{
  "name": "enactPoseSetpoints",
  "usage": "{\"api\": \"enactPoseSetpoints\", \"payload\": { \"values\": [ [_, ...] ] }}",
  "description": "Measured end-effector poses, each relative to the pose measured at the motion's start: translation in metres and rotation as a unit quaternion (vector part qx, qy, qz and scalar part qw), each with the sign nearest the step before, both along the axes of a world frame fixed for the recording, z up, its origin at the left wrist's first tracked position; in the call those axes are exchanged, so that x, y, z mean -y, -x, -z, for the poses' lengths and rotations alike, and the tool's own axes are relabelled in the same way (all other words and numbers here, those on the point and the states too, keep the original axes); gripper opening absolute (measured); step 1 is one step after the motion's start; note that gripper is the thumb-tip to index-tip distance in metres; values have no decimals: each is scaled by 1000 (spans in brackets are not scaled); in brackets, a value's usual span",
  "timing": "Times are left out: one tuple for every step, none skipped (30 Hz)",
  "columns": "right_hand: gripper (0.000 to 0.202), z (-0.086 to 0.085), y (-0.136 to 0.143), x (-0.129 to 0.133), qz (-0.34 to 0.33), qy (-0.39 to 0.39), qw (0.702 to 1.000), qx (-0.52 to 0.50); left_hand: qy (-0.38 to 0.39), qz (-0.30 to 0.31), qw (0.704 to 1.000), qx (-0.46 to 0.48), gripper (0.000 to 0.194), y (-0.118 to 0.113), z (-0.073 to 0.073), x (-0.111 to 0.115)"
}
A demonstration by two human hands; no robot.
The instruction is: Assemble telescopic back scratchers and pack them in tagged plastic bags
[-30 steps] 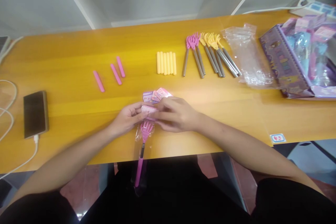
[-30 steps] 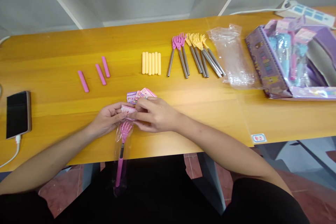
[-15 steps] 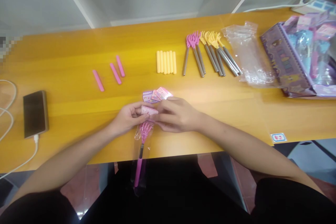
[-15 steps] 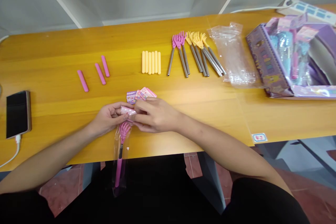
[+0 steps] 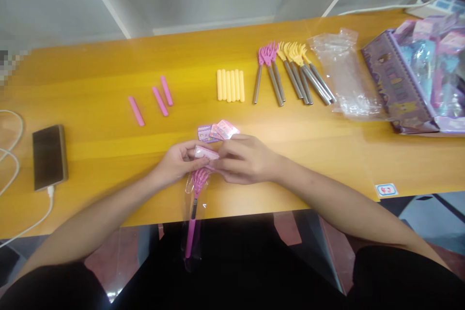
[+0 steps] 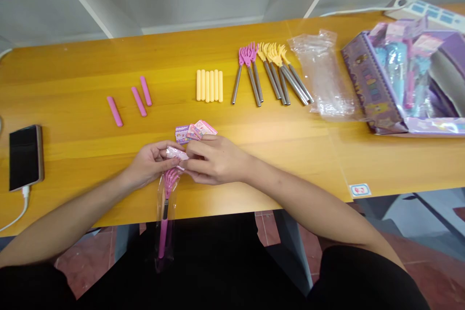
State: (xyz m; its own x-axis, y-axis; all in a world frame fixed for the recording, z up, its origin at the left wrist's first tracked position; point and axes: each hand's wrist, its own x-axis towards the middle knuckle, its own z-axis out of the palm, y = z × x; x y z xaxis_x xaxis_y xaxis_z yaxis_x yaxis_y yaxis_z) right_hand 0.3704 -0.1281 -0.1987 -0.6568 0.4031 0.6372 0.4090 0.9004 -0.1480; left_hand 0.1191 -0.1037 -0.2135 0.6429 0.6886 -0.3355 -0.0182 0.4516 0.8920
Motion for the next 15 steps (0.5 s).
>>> {"api": "enactPoseSetpoints", "payload": {
  "values": [
    [4,0,0,0,0,-1,1000,1,0,-1,1000,-1,37,0,0,0],
    [4,0,0,0,0,-2,1000,3,0,-1,1000,-4,37,0,1,1],
    [4,1,0,0,0,-2,1000,6,0,-3,1000,-6,37,0,1,1],
    [4,1,-1,0,0,-1,1000,8,-1,-5,1000,-7,38,1,2,1],
    [5,2,-1,0,-1,1,1000,10,-2,-8,1000,-8,38,1,2,1],
    [4,2,-2,0,-2,3,1000,13,-3,-10,1000,-7,38,1,3,1],
    [4,3,-2,0,-3,5,1000,14,-5,-11,1000,-5,38,1,3,1],
    [3,3,-3,0,-4,8,1000,14,-6,-13,1000,-3,39,1,3,1],
    [3,4,-3,0,-5,9,1000,14,-8,-15,1000,-2,38,1,2,1],
    [3,4,-4,0,-6,9,1000,14,-9,-16,1000,0,38,1,2,0],
    [3,5,-4,0,-6,8,1000,14,-9,-17,1000,3,37,0,1,0],
    [3,5,-4,-1,-6,8,1000,13,-9,-17,1000,8,36,0,1,0],
    [3,5,-4,-1,-6,7,1000,12,-8,-17,1000,13,35,0,0,0],
    [4,5,-4,-1,-7,7,1000,11,-6,-17,1000,18,34,0,0,0],
    [4,5,-4,-1,-8,6,1000,10,-4,-18,1000,22,34,0,0,1]
  ]
}}
